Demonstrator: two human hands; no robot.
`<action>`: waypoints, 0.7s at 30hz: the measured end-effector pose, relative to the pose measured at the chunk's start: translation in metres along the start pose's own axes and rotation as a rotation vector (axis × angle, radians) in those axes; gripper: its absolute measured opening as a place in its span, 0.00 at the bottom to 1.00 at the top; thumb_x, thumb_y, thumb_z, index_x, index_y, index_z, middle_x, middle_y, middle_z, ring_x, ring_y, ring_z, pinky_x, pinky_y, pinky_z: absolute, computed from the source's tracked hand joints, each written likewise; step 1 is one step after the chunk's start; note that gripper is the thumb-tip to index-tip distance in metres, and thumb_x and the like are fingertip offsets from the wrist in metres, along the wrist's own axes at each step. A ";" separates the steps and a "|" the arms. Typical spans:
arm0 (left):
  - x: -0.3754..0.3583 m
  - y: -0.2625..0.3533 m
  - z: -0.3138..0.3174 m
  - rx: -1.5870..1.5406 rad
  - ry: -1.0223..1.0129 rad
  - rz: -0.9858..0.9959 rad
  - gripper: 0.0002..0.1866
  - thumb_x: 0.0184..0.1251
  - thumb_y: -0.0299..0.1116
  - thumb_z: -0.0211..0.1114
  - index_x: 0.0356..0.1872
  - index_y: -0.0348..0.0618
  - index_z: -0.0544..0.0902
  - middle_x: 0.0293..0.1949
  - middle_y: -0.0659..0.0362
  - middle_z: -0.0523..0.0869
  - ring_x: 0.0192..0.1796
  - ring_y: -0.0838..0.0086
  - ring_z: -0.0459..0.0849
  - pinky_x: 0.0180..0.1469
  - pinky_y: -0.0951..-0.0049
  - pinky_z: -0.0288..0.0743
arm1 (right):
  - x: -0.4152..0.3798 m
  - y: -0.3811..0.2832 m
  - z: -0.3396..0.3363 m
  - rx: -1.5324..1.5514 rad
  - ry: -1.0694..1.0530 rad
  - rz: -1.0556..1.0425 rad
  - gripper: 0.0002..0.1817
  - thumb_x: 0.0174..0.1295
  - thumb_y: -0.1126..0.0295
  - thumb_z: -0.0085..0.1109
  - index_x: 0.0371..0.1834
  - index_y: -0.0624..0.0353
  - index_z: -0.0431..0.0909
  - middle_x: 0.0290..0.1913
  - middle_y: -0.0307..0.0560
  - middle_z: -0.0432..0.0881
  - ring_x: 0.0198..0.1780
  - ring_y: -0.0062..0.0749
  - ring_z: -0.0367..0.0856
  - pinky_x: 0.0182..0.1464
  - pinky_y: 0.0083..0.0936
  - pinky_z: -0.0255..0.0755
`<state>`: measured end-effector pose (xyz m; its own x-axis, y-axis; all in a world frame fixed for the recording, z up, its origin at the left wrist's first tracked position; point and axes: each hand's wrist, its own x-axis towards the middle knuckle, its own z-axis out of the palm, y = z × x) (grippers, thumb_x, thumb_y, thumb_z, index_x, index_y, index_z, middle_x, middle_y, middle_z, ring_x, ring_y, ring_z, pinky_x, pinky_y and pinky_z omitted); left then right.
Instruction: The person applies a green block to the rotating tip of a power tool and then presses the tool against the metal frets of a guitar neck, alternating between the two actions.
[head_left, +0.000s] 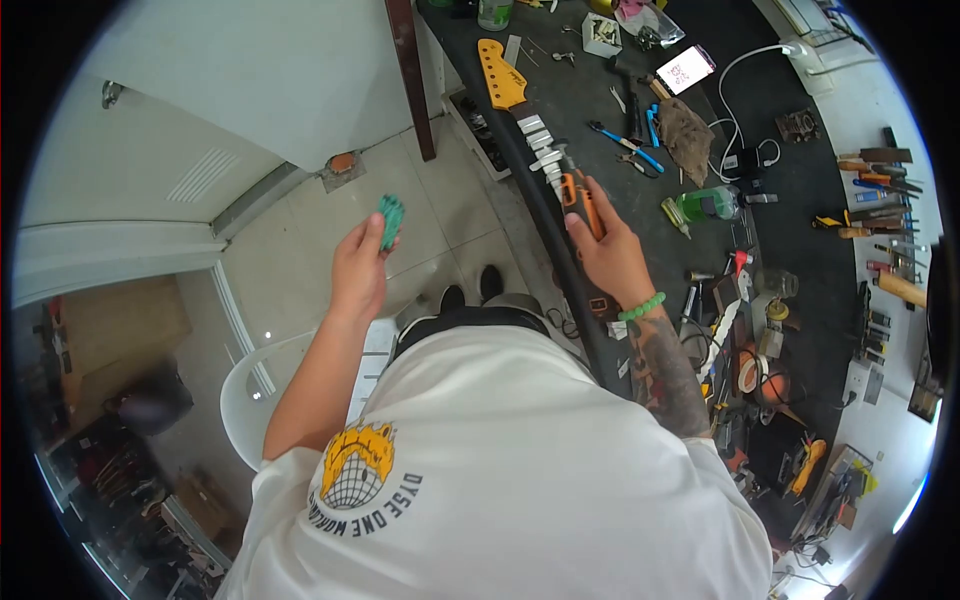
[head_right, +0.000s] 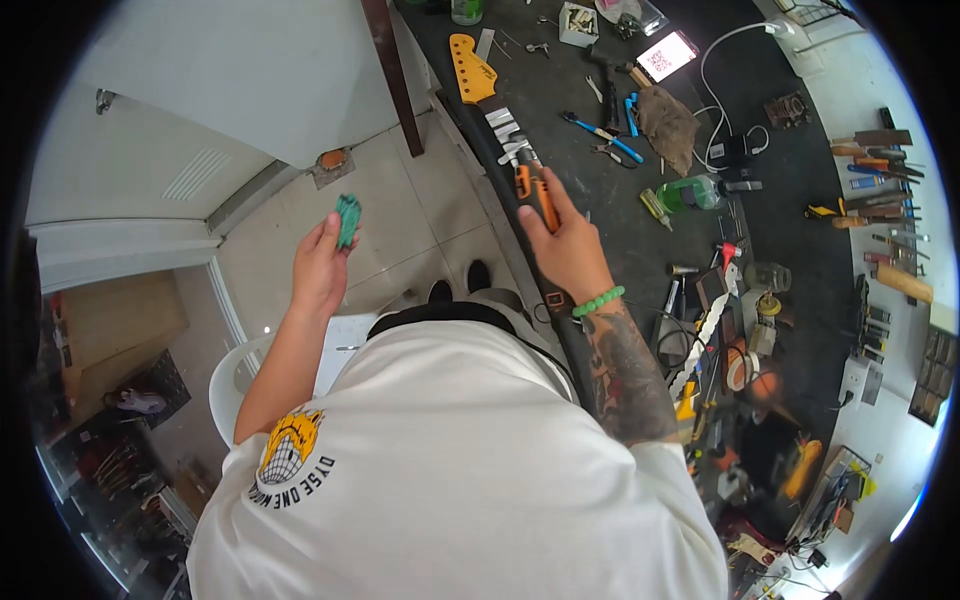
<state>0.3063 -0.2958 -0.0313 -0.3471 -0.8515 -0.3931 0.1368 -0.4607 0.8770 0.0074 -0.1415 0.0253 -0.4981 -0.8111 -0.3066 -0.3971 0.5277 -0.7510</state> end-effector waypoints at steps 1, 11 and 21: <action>-0.001 -0.005 -0.007 0.019 0.060 -0.027 0.27 0.81 0.47 0.63 0.62 0.29 0.81 0.52 0.56 0.87 0.52 0.74 0.81 0.60 0.70 0.75 | 0.013 0.014 -0.001 -0.054 0.092 -0.059 0.36 0.73 0.54 0.63 0.82 0.47 0.63 0.48 0.65 0.89 0.53 0.57 0.90 0.57 0.39 0.80; -0.020 -0.038 -0.022 0.088 0.340 -0.153 0.25 0.81 0.46 0.64 0.60 0.30 0.82 0.51 0.56 0.87 0.52 0.74 0.83 0.59 0.69 0.76 | 0.118 0.079 0.002 -0.179 0.057 -0.141 0.36 0.74 0.51 0.60 0.83 0.41 0.62 0.42 0.68 0.87 0.47 0.65 0.88 0.52 0.49 0.81; -0.029 -0.040 0.012 0.028 0.457 -0.172 0.23 0.82 0.43 0.64 0.60 0.31 0.82 0.51 0.56 0.87 0.52 0.73 0.83 0.59 0.69 0.76 | 0.131 0.071 0.007 -0.251 -0.003 -0.128 0.36 0.72 0.51 0.61 0.83 0.37 0.63 0.38 0.63 0.84 0.41 0.61 0.88 0.47 0.50 0.82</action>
<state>0.2999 -0.2500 -0.0521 0.0812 -0.7893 -0.6086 0.0857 -0.6028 0.7933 -0.0811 -0.2119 -0.0724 -0.4294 -0.8758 -0.2204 -0.6351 0.4663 -0.6157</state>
